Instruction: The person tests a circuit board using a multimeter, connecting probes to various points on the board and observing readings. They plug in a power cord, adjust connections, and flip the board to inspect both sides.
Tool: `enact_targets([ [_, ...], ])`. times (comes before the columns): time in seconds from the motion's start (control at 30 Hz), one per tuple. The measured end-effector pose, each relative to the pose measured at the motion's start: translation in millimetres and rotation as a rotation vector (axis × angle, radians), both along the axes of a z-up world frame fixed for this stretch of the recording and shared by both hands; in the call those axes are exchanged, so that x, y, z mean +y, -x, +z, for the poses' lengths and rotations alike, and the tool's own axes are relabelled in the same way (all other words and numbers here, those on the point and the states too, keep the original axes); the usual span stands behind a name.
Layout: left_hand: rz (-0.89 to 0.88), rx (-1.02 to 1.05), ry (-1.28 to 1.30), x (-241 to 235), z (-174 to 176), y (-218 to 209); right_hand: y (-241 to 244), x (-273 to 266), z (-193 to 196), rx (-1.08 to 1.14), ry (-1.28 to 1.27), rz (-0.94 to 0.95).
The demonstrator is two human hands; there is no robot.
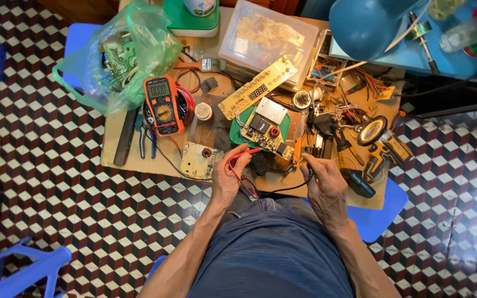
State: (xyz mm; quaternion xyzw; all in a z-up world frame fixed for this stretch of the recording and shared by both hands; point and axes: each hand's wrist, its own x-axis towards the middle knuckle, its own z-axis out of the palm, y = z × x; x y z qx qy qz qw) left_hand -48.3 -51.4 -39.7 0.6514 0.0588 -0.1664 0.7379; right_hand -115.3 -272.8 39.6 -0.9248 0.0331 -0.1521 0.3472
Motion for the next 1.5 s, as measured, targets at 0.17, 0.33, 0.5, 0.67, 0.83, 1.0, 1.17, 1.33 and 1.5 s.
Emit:
enact_targets([
  [0.17,0.168,0.046,-0.016,-22.8,10.1,18.1,-15.4,-21.0,-18.2,0.037,-0.138,0.111],
  [0.33,0.190,-0.014,-0.263,-45.8,29.3,31.4,-27.1,-29.5,-25.4,0.080,-0.186,0.234],
  [0.5,0.006,-0.057,-0.426,-64.2,40.6,45.5,-32.8,-17.3,-23.7,0.126,-0.284,0.392],
  [0.67,0.032,0.395,0.427,-52.4,46.8,41.1,-33.2,-12.3,-17.8,0.090,-0.023,0.651],
  [0.83,0.056,0.554,0.386,-36.6,49.8,42.6,-32.0,-8.1,-18.6,0.200,0.202,0.764],
  [1.0,0.140,0.550,0.523,-40.2,38.0,45.9,-28.3,-8.8,-19.2,0.157,0.143,0.700],
  [1.17,0.142,0.458,0.471,-51.3,32.9,60.5,-24.6,-7.1,-15.9,0.153,0.123,0.670],
  [1.33,0.010,0.408,0.322,-40.5,43.6,64.6,-24.8,-8.8,-9.6,0.210,0.080,0.774],
  [1.5,-0.014,0.500,0.263,-32.8,45.4,69.6,-19.9,-7.8,-5.7,0.410,-0.106,0.764],
])
